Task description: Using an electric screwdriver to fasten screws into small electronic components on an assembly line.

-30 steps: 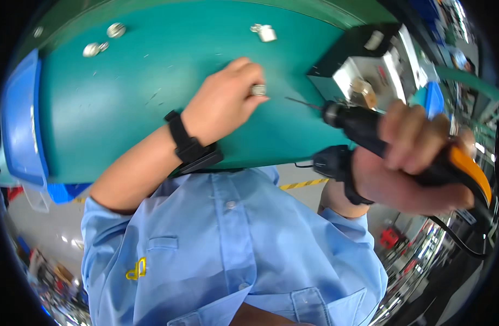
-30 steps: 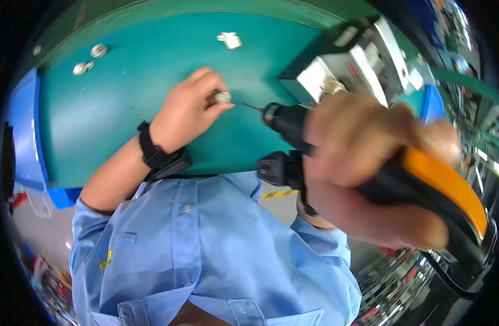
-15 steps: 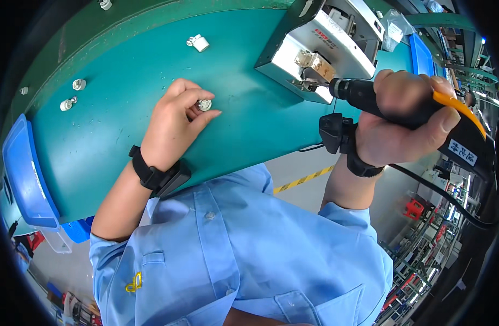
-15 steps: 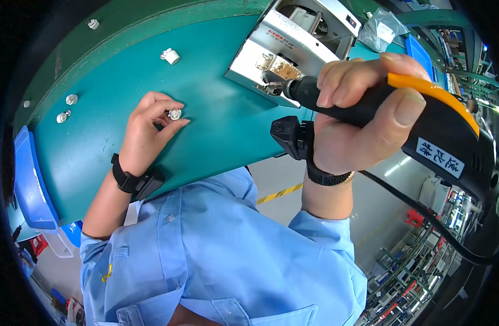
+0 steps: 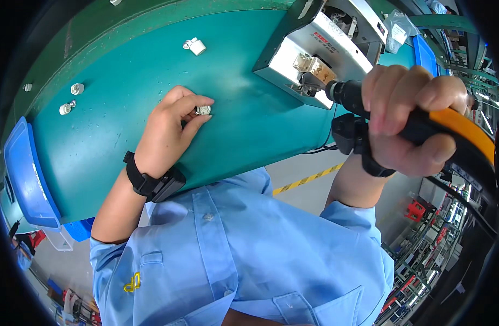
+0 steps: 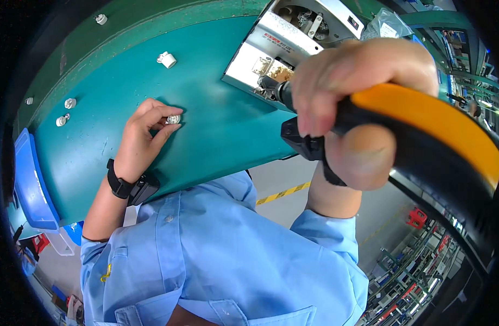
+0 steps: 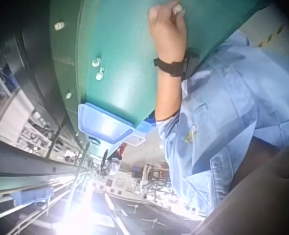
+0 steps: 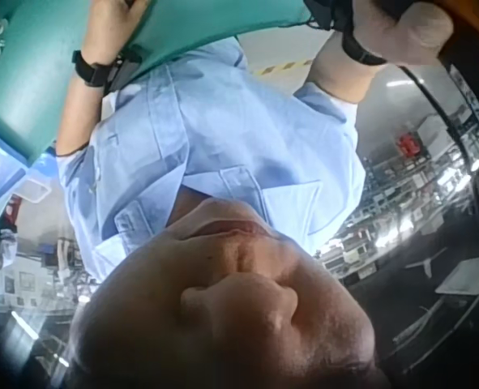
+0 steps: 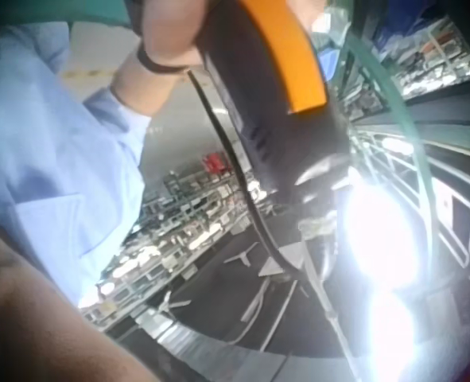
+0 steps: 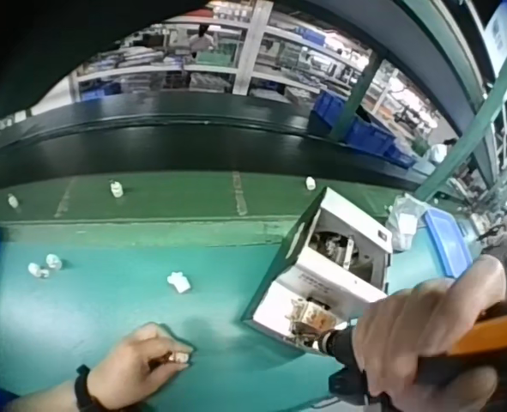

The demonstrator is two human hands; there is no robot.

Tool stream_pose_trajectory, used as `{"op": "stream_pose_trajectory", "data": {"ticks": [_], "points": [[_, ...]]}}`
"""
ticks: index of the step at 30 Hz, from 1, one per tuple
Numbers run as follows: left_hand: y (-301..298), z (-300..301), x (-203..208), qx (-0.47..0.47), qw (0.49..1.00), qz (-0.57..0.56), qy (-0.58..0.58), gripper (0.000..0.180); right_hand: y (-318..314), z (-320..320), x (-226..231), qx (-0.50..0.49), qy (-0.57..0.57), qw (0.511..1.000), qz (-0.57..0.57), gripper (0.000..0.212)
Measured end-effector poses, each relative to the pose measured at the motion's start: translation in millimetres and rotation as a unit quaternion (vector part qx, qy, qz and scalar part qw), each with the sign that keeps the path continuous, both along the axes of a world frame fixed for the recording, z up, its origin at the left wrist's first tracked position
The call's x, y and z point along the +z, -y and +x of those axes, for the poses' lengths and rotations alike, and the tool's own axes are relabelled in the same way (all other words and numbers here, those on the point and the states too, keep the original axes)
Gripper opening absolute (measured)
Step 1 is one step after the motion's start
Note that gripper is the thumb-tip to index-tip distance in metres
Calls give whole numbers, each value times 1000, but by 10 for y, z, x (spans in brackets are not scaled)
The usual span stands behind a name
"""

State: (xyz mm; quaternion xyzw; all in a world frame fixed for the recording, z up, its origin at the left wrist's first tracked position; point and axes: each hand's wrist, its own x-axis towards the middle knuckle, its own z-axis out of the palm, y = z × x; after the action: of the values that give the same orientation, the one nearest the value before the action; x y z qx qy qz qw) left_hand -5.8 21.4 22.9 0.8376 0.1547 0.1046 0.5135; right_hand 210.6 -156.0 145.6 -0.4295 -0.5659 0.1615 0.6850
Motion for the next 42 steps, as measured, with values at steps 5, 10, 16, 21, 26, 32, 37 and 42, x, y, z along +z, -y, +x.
{"op": "stream_pose_trajectory", "data": {"ticks": [5, 10, 16, 21, 26, 32, 37, 42], "points": [[47, 28, -63, 24, 999, -26, 26, 24, -145, 364, 54, 84, -130, 985, -70, 41], [83, 100, -170, 26, 999, -16, 41, 22, -362, -9, -252, -136, -320, 937, -30, 43], [91, 131, -226, 17, 997, -54, 55, 21, -440, -596, -277, 15, -162, 986, 31, 46], [81, 112, -249, 10, 997, -47, 60, 23, -575, -783, -340, -55, -128, 989, -46, 49], [90, 102, -244, 3, 997, -38, 66, 24, -601, -833, -388, -66, -108, 990, -63, 49], [111, 97, -237, 9, 996, -39, 79, 23, -581, -790, -399, 14, -61, 998, -29, 50], [102, 99, -194, 8, 997, -48, 68, 19, -605, -771, -397, 12, -38, 998, -47, 49], [78, 104, -154, 9, 997, -45, 69, 18, -632, -820, -361, 5, -30, 997, -66, 48]]}}
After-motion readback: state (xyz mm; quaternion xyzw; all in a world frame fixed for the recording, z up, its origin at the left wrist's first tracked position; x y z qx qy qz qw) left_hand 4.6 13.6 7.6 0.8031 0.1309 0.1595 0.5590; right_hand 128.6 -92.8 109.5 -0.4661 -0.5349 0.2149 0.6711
